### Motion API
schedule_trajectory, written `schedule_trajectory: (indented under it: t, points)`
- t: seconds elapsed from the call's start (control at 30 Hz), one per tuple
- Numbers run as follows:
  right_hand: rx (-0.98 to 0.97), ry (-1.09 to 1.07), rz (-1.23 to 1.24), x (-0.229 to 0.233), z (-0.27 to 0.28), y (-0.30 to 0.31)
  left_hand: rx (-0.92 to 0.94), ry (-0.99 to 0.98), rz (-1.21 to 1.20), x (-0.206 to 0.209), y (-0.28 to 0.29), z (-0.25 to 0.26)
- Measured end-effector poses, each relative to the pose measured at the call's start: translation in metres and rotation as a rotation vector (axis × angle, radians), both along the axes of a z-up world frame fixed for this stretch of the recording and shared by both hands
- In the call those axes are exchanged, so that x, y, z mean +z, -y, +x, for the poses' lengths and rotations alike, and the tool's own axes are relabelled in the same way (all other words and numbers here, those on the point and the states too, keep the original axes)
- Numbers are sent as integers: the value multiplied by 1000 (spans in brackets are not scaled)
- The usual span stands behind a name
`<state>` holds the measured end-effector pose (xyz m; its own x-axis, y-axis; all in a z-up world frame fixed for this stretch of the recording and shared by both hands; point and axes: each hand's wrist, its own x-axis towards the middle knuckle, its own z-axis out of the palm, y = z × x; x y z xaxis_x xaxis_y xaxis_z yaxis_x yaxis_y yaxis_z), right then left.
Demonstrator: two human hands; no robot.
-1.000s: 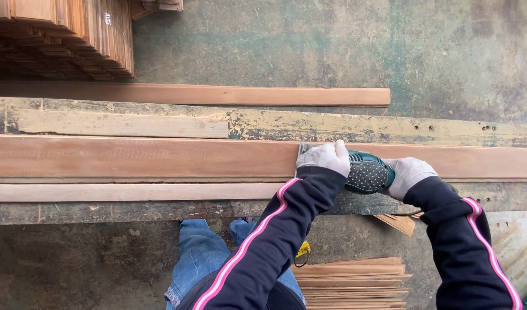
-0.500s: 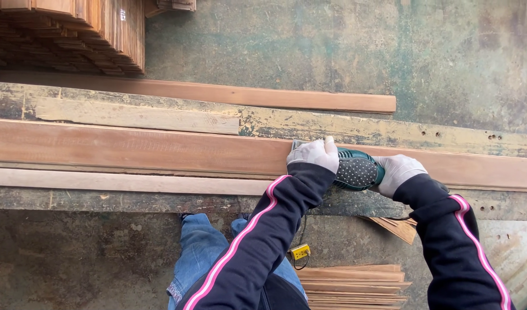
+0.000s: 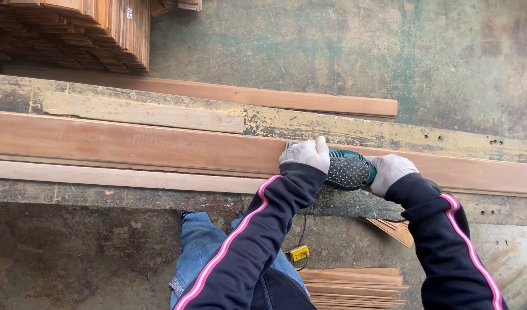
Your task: Sanding wooden planks using an orbital sander and sandpaper.
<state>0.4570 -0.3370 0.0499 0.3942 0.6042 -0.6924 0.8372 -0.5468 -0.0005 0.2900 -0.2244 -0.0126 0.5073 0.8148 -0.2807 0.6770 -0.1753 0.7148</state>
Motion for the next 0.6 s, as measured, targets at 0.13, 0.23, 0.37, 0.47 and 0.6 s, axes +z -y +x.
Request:
schedule_trajectory:
  t: [0.13,0.23,0.37,0.47,0.6]
  points:
    - [2,-14,-8,4,-8,-5,4,-5,-18,0,-2,-7]
    - [-16,-42,-20,8,-12,-8,15,-20,-28,0,-5,-10]
    - [-6,-42,-13,7,-15,-12,21,-30,-38,4,-10,-14]
    - [12,-50,-7,9,-20,-16,23,-53,-59,5,-13,-19]
    - [38,-59,21,8,-24,-19,28,-73,-70,5,-20,-25]
